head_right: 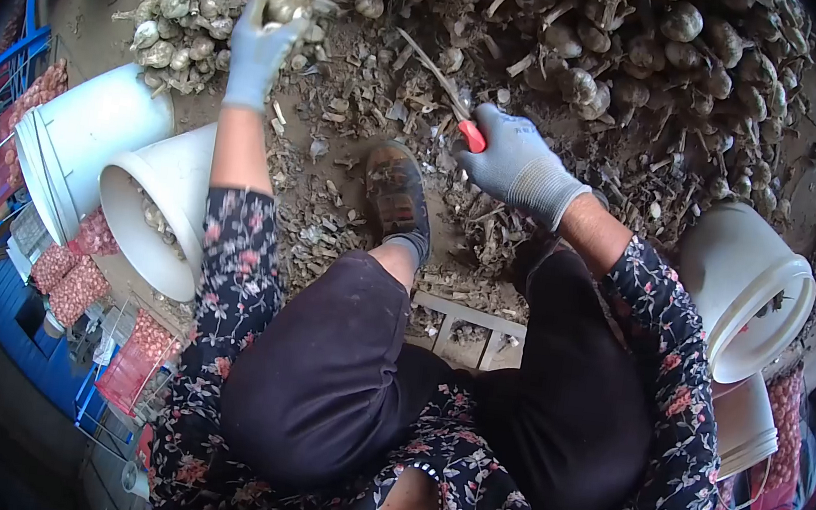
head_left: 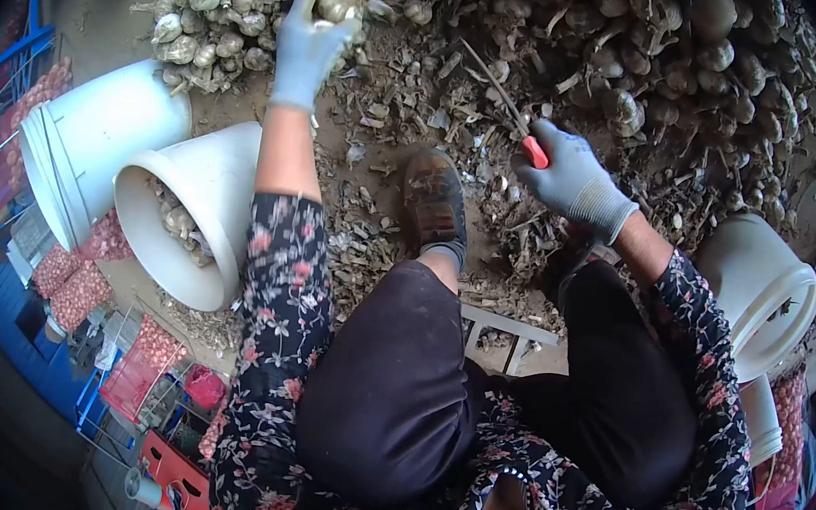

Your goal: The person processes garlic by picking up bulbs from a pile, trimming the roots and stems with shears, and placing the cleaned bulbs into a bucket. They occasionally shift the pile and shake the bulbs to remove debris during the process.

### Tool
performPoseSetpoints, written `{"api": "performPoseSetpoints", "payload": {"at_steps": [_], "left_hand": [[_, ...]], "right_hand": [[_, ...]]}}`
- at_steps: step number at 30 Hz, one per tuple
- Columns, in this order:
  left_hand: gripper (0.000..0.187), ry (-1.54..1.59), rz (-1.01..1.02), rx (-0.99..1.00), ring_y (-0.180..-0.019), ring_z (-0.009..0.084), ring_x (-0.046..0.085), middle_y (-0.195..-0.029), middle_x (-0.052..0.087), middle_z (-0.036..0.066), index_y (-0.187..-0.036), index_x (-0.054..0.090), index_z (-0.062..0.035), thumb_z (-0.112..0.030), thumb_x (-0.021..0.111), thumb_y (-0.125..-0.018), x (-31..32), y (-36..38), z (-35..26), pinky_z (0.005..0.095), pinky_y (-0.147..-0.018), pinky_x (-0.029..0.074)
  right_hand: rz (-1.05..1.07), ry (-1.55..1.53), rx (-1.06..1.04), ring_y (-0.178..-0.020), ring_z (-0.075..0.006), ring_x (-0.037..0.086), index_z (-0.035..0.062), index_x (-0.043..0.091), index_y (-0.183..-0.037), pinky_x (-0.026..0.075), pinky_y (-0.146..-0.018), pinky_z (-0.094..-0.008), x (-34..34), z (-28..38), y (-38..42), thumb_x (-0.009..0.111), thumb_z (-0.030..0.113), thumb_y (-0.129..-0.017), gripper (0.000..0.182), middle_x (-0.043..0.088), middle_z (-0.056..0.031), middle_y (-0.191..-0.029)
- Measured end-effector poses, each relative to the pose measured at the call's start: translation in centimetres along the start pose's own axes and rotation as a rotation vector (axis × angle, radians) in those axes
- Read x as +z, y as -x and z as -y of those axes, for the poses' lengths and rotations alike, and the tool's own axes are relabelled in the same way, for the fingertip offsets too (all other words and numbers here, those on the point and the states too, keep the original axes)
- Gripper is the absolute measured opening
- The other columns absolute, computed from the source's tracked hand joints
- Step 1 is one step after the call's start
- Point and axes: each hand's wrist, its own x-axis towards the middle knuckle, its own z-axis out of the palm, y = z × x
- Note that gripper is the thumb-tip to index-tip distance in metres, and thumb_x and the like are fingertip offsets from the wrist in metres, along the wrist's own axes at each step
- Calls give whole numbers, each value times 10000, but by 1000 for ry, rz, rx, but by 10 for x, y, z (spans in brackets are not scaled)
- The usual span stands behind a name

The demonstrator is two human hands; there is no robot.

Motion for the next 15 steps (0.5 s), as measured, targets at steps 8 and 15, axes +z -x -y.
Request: {"api": "performPoseSetpoints", "payload": {"at_steps": [8,15], "left_hand": [[579,916,147,-94,-747,74,554,-1002,579,42,-1259,475,-19,50,630,-705,0,74,-51,186,-639,483],[593,574,208,66,-933,116,592,-1059,601,54,-1241,488,-10,13,734,-701,10,88,-69,251,-823,514]], "right_hand": [[-357,445,-177,-851,-353,641,29,469,-1030,500,-735,-466,-4,30,-11,602,319,-847,367,612,-185,-911],[-427,639,-274,-876,-335,618,45,439,-1115,468,-766,-491,-5,37,-8,586,362,-861,432,590,-162,-918]]}}
